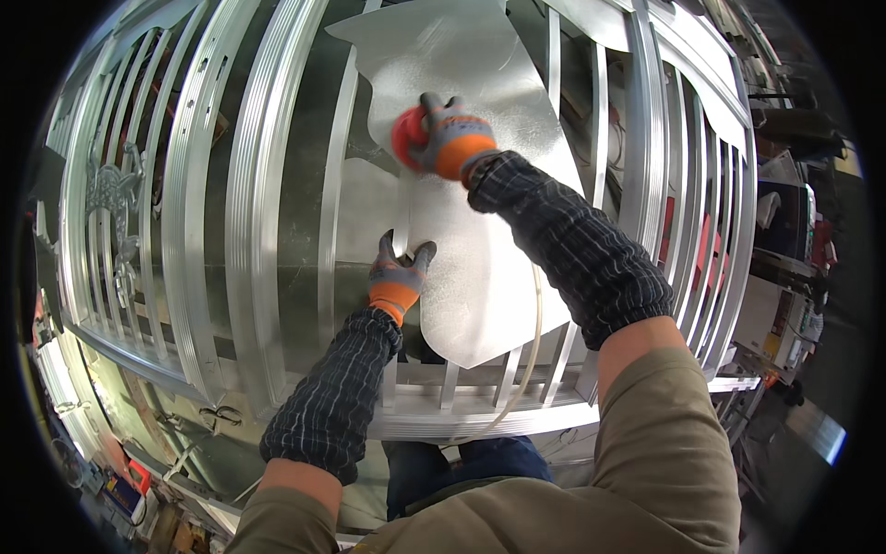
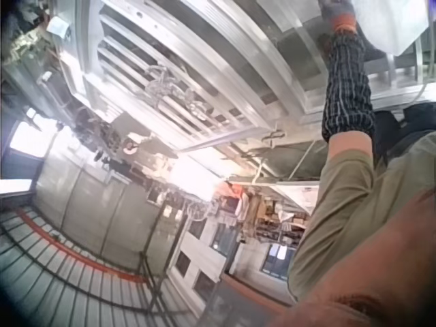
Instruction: The person uses a handheld orbital sander to smooth the surface of several large metal sheets placed on a workbench. They repeatedly flip the sheets to sand both sides, moving the tool in circular motions across the surface.
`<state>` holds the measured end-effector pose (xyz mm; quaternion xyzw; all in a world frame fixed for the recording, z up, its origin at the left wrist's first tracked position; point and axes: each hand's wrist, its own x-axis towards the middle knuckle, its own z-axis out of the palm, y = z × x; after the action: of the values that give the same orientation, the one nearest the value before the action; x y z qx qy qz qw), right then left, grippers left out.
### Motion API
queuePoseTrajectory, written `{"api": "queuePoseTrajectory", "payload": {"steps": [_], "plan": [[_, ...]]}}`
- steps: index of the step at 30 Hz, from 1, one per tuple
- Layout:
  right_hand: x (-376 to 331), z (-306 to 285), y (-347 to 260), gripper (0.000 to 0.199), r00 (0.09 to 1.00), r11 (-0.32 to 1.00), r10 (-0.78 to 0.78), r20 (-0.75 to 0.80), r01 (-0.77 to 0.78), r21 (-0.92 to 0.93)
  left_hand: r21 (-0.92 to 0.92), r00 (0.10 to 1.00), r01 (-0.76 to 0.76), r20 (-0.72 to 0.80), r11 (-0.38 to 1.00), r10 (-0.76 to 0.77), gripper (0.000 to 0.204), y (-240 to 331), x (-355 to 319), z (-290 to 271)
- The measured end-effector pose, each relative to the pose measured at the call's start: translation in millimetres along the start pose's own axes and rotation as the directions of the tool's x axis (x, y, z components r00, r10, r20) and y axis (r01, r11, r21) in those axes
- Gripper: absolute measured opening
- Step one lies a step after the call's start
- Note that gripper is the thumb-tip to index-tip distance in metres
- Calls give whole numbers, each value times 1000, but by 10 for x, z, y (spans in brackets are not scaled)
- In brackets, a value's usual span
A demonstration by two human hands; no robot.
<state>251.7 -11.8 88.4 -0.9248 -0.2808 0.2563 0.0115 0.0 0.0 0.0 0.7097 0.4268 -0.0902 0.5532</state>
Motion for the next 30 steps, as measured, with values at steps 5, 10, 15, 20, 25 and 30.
{"api": "queuePoseTrajectory", "payload": {"steps": [5, 10, 15, 20, 25, 30], "plan": [[563, -156, 740, 84, 941, 943, 230, -247, -153, 294, 99, 993, -89, -63, 991, 95, 82, -127, 131, 109], [-618, 248, 401, 81, 1000, 991, 4, -6, -3, 133, -6, 994, -65, -93, 998, 64, 79, -236, 195, 59], [-369, 54, 487, 68, 986, 990, 99, -132, -84, 111, 11, 998, -56, -16, 998, 57, 79, -103, 173, 48], [-638, 224, 589, 71, 997, 997, 26, -77, -21, 76, -7, 993, -85, -80, 996, 85, 76, -149, 139, 84], [-779, 437, 785, 73, 999, 1000, -1, -52, 2, 31, -14, 990, -120, -83, 993, 118, 73, -182, 237, 54], [-551, 104, 503, 70, 993, 989, 111, -39, -107, 98, -90, 997, -80, -28, 993, 78, 78, -239, 165, 136]]}}
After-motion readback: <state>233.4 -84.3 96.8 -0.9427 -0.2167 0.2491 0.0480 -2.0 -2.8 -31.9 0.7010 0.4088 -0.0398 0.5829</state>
